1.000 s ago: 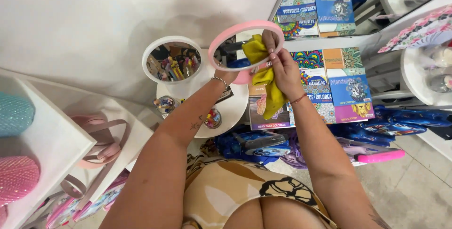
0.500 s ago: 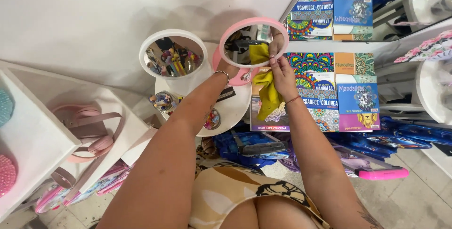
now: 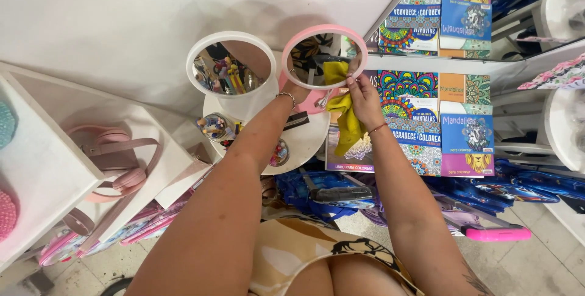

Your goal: The person walks around a gift shop, picking up various items such as an astronaut figurine, a pink mirror, and a jar of pens, and wipes them with a yellow cloth.

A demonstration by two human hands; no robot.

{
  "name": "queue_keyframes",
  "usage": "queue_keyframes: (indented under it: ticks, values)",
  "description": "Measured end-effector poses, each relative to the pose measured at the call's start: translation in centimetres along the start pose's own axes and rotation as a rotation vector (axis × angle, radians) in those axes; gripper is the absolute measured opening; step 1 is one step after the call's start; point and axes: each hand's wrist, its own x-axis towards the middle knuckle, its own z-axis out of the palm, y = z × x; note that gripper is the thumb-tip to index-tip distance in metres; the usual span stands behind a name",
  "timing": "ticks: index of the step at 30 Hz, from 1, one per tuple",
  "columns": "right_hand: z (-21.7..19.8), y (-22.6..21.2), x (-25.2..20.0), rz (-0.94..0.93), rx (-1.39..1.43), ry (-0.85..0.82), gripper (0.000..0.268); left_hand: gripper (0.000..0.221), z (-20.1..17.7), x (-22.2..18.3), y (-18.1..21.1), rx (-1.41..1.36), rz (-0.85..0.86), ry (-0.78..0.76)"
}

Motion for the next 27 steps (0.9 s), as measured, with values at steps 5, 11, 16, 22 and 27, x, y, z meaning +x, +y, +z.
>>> queue_keyframes:
  ticks: [5,11,16,22,27]
  values:
    - [0.0,-1.3,-0.4,0.006,-0.068,-0.02,0.023,0.035,0.0,-0.5,-1.9,0.182,0.011,-0.112]
    - [0.2,-1.9,-0.5,0.026,-0.107,-0.031,0.025,0.031,1.6,0.2,-4.8,0.42,0.065,-0.188]
    - [0.4,-1.7,-0.2,0.009,-0.138,-0.039,0.027,0.031,-6.7,-8.2,1.8,0.407,0.306,-0.086]
    - [0.6,-2.0,-0.6,0.08,-0.088,-0.035,0.029,0.026,-15.4,-21.3,5.3,-0.249,0.219,0.424]
    - [0.4,-1.0,-0.7,0.077,-0.061,-0.055,0.031,0.026,-17.1,-25.8,4.3,-0.325,0.097,0.511]
